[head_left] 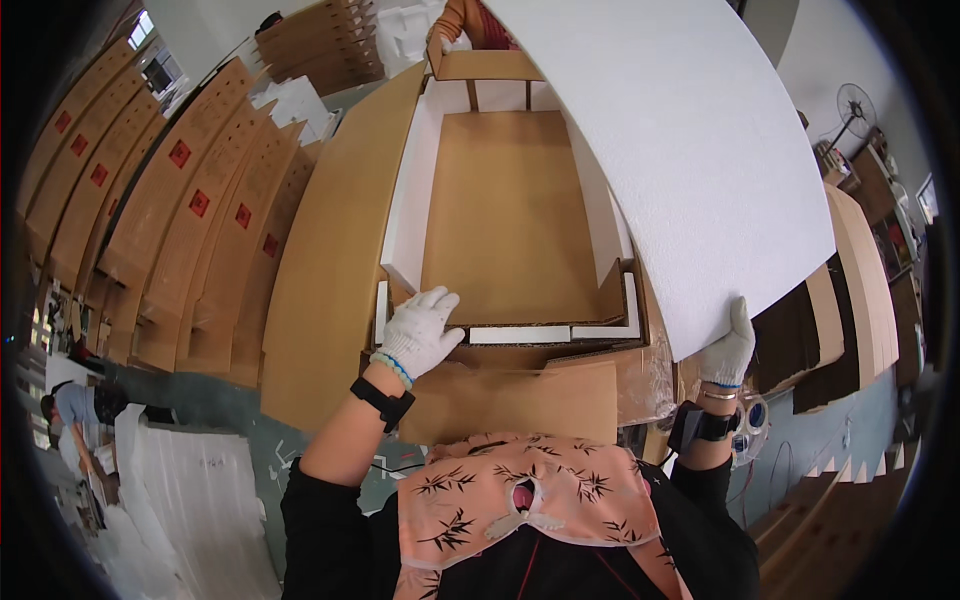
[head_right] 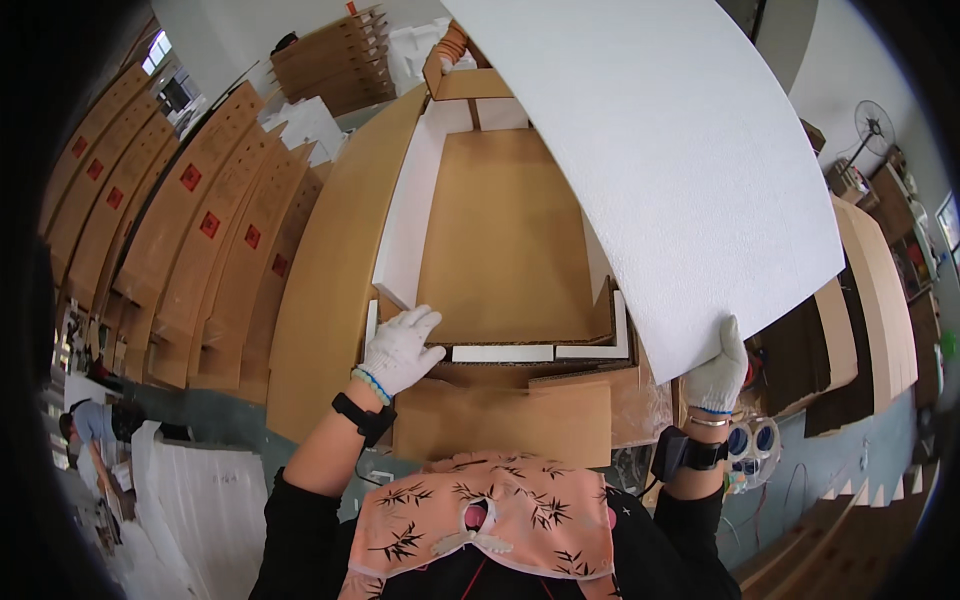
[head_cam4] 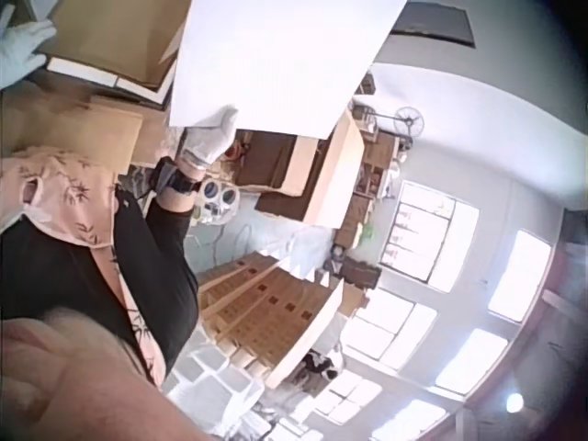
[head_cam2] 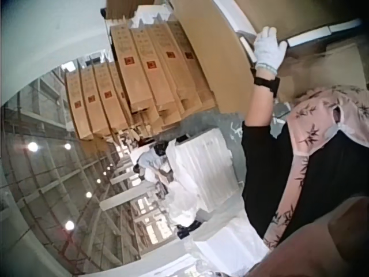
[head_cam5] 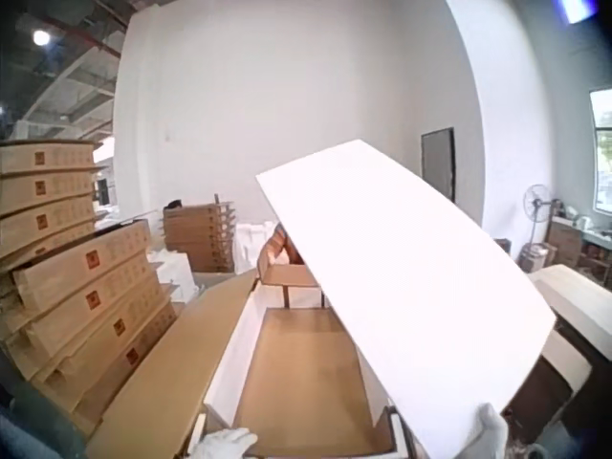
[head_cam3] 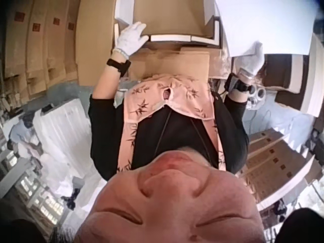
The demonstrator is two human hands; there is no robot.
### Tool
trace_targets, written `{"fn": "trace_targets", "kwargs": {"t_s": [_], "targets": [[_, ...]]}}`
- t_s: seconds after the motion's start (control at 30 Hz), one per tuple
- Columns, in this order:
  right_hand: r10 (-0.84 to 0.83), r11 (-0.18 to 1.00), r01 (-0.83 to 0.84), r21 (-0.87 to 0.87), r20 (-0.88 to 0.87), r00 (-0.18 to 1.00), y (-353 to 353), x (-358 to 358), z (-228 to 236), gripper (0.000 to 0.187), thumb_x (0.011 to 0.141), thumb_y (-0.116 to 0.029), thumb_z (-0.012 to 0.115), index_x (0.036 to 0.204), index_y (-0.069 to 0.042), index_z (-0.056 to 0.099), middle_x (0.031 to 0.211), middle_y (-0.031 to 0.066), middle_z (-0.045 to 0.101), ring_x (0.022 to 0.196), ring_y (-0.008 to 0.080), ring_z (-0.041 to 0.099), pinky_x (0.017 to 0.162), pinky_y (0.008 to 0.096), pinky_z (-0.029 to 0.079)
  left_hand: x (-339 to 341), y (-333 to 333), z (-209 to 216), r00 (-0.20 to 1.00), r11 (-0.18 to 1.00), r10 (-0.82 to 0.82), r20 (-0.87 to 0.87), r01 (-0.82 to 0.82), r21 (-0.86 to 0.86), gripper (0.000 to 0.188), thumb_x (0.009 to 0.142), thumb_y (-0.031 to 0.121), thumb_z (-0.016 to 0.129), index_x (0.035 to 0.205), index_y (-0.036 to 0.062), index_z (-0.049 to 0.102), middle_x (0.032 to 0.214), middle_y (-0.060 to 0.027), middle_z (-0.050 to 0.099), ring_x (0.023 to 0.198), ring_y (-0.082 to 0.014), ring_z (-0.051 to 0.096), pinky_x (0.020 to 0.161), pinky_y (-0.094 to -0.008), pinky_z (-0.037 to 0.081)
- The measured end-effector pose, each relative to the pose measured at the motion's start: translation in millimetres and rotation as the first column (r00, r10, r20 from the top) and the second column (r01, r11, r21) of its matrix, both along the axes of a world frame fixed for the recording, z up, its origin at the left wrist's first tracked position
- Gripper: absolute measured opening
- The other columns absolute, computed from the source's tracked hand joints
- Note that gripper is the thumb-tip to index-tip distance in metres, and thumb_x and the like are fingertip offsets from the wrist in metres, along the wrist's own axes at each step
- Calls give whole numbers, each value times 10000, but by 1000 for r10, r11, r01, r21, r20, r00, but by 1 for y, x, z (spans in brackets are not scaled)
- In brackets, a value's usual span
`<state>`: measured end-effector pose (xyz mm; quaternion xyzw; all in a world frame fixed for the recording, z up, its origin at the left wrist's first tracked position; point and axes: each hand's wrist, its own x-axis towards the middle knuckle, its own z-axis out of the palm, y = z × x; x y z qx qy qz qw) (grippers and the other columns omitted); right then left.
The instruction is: The person assembles cardboard boxes by inserting white foam corner protectors into the corners of the box structure. They then fold the cardboard flaps to form the box shape and secure them with packing tape. The process is repeated for multiple boxes in a warehouse setting.
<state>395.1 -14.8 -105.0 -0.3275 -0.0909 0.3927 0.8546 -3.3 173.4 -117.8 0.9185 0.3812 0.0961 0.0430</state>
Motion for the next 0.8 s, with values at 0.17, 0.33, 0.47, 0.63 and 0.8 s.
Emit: {"fn": "trace_targets", "kwargs": {"t_s": [0.17, 0.33, 0.47, 0.63, 0.8], "targets": [[-141, 986, 165, -27, 400, 906, -20, -4, 8, 352, 970, -214, 612, 1243, 8, 595, 1180, 139, 644, 1061, 279, 628, 937, 416, 502, -3, 8, -16, 994, 953, -90, -65, 67, -294, 416, 866, 362, 612, 1169, 78, 645, 1164, -147, 674, 1023, -344, 649, 886, -460, 512], [-375, 885, 465, 8, 605, 702, -25, -7, 2, 325, 898, 0, 658, 1219, 29, 614, 1205, 163, 627, 1032, 299, 638, 884, 418, 527, -11, 7, -26, 990, 957, -132, 54, 142, -253, 396, 869, 352, 612, 1154, 79, 640, 1121, -129, 680, 975, -326, 657, 841, -442, 524], [-376, 901, 428, 69, 615, 693, -8, -20, 13, 377, 940, -51, 606, 1307, 11, 546, 1217, 122, 614, 1055, 258, 620, 915, 382, 506, -15, 2, -33, 988, 960, -113, 104, 135, -244, 407, 866, 329, 636, 1183, 75, 618, 1170, -131, 664, 1053, -328, 631, 892, -453, 498], [-392, 910, 387, 147, 607, 691, 21, -51, 36, 399, 942, -42, 593, 1332, 10, 527, 1195, 110, 622, 1049, 230, 622, 911, 349, 511, -18, -2, -45, 977, 976, -133, 165, 158, -149, 411, 872, 333, 632, 1205, 94, 598, 1198, -111, 637, 1083, -302, 601, 931, -440, 467], [-287, 907, 415, 74, 830, 479, 39, -64, 18, 388, 915, 23, 576, 1302, 33, 549, 1186, 116, 626, 1049, 214, 616, 913, 345, 510, -20, -5, -46, 977, 983, -120, 174, 141, -115, 406, 874, 333, 629, 1203, 97, 597, 1192, -106, 635, 1070, -303, 601, 930, -437, 467]]}}
